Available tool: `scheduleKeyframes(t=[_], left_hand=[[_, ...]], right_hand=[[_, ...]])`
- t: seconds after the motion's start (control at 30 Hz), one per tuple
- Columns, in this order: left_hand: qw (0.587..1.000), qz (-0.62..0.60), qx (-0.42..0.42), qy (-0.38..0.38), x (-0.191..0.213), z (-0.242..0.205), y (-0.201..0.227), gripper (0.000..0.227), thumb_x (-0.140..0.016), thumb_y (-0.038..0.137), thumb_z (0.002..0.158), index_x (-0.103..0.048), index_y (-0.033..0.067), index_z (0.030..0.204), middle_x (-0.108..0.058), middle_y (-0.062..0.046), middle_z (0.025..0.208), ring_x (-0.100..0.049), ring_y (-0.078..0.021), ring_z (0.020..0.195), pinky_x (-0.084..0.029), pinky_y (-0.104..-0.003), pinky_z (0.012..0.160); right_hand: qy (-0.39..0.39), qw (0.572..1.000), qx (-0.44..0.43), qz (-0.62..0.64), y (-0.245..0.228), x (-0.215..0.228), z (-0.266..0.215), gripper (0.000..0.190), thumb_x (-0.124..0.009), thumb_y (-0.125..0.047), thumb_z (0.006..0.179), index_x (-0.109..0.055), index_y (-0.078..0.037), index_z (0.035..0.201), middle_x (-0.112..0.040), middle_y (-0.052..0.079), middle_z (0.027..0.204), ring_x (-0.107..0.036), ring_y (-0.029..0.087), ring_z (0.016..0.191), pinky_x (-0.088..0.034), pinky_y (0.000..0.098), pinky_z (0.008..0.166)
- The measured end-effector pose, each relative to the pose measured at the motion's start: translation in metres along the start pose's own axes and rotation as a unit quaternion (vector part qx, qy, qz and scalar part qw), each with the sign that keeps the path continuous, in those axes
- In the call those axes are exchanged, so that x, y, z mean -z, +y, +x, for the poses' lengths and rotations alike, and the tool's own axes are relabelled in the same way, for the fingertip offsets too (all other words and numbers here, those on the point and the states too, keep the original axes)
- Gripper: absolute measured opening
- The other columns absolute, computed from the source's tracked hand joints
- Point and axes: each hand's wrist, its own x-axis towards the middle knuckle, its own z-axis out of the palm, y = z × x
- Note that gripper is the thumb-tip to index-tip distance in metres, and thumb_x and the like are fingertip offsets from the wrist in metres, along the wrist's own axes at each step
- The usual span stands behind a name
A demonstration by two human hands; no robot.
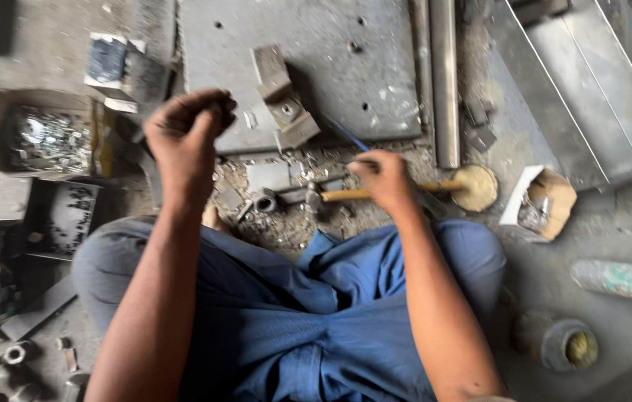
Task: The person sits on the floor and uses a hammer to strike a small metal piece placed on a wooden block. They repeatedly pick up the piece, inspect it, and strike it again to shape or flatten it.
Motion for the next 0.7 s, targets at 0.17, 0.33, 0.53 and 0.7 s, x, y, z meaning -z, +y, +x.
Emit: scheduleKeyframes(t=[0.17,0.33,0.53,0.7], left_hand=[[0.997,0.071,0.009,0.034,-0.001,-0.003,0.006,0.017,-0.072,-0.008,0.100,-0.071,-0.0065,0.117,-0.078,-0.017,0.103,-0.079,-0.0228,0.094,-0.069,-0.036,0.087],[0.995,0.083,-0.056,0.002,-0.010,-0.005,0.019,0.023,-0.066,-0.012,0.100,-0.069,-0.0065,0.122,-0.076,-0.018,0.111,-0.079,-0.0232,0.104,-0.069,-0.035,0.092],[0.991,0.105,-0.088,-0.002,-0.023,-0.012,0.034,0.012,-0.071,-0.007,0.102,-0.069,-0.0051,0.114,-0.074,-0.015,0.103,-0.078,-0.0204,0.097,-0.068,-0.032,0.086],[0.992,0.097,-0.078,0.000,-0.015,-0.014,0.028,0.009,-0.078,-0.004,0.111,-0.070,-0.0067,0.116,-0.073,-0.017,0.096,-0.076,-0.0201,0.087,-0.068,-0.033,0.082]], right_hand=[[-0.142,0.981,-0.001,-0.129,0.002,-0.028,-0.007,0.050,-0.090,-0.026,0.072,-0.073,-0.005,0.114,-0.072,0.016,0.113,-0.067,0.034,0.107,-0.053,0.0435,0.093],[-0.163,0.959,0.053,-0.227,0.002,-0.038,-0.015,0.039,-0.088,-0.015,0.067,-0.072,-0.005,0.101,-0.071,0.016,0.108,-0.065,0.036,0.109,-0.051,0.0471,0.093],[-0.164,0.946,0.022,-0.279,0.001,-0.041,-0.017,0.011,-0.077,-0.003,0.082,-0.072,-0.006,0.092,-0.073,0.015,0.101,-0.069,0.033,0.102,-0.053,0.0457,0.091],[-0.167,0.941,-0.073,-0.287,0.021,-0.035,-0.004,0.012,-0.063,-0.008,0.101,-0.071,-0.007,0.091,-0.072,0.012,0.096,-0.068,0.022,0.089,-0.057,0.0406,0.081]])
